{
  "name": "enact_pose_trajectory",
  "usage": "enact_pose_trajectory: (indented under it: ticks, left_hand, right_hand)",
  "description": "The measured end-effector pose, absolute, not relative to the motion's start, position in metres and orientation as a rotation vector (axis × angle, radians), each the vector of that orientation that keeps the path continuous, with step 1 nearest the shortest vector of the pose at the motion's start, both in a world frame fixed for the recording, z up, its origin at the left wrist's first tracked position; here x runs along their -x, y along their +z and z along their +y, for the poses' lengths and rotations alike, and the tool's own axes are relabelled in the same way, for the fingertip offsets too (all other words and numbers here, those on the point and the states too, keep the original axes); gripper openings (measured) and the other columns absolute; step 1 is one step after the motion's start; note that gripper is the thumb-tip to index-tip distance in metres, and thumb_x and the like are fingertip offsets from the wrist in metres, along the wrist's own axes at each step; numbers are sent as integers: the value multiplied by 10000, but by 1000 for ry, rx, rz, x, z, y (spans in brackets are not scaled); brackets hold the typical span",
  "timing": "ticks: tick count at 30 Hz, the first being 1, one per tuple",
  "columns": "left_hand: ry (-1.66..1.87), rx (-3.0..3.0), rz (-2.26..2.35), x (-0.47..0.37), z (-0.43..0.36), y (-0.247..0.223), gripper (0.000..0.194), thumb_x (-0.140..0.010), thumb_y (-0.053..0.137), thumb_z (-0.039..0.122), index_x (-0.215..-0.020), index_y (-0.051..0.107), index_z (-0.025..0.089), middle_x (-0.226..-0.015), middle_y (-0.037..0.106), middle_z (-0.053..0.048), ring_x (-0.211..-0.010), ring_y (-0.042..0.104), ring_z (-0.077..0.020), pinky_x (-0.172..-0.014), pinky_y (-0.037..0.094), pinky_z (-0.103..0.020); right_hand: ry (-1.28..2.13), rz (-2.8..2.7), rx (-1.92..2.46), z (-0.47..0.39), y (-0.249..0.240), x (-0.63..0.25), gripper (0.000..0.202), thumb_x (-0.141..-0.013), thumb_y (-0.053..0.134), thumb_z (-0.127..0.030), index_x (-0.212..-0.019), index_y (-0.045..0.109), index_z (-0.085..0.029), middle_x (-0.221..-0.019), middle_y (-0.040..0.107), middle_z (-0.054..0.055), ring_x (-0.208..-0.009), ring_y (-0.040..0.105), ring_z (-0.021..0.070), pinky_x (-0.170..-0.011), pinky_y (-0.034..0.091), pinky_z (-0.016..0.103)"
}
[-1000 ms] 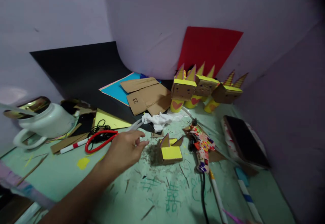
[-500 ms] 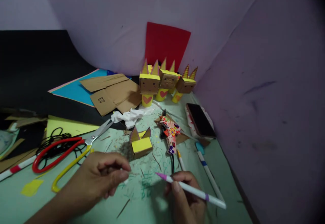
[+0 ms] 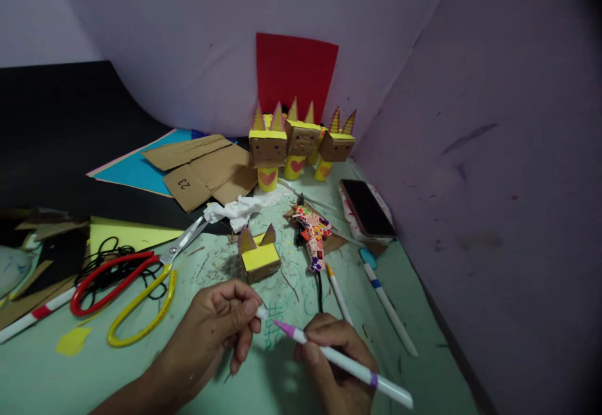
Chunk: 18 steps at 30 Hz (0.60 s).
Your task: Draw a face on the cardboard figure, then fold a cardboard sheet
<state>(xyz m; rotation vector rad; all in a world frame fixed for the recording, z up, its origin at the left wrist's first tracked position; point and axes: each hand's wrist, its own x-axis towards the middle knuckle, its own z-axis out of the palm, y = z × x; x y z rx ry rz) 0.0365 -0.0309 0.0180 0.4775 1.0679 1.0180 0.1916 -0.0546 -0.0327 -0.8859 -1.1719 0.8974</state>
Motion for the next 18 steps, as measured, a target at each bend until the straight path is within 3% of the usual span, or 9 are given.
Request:
enact_pose_trajectory:
  ticks: [7,18]
  left_hand:
    - [955,-624,1016,-41,-36,11,408,-592,817,479,-605,580,147,-387,546,45,-260,406,-46,-262,321,-126]
    - [1017,-810,1375,-43,-61,-7,409,-670,714,519,-546,538,172,-313,402,68,-267,290,-24,-355,191,-149]
  right_hand:
    - [874,-1293,1004,-55,-31,-194,58,-802,677,-242,-758,641,-229,-634,632,4,-598,611,156,-527,444,247]
    - [1175,-1312,1109,-57,-41,-202,303,-758,695,-517,-758,670,-214,-672,662,37,-621,643,181,-540,518,278]
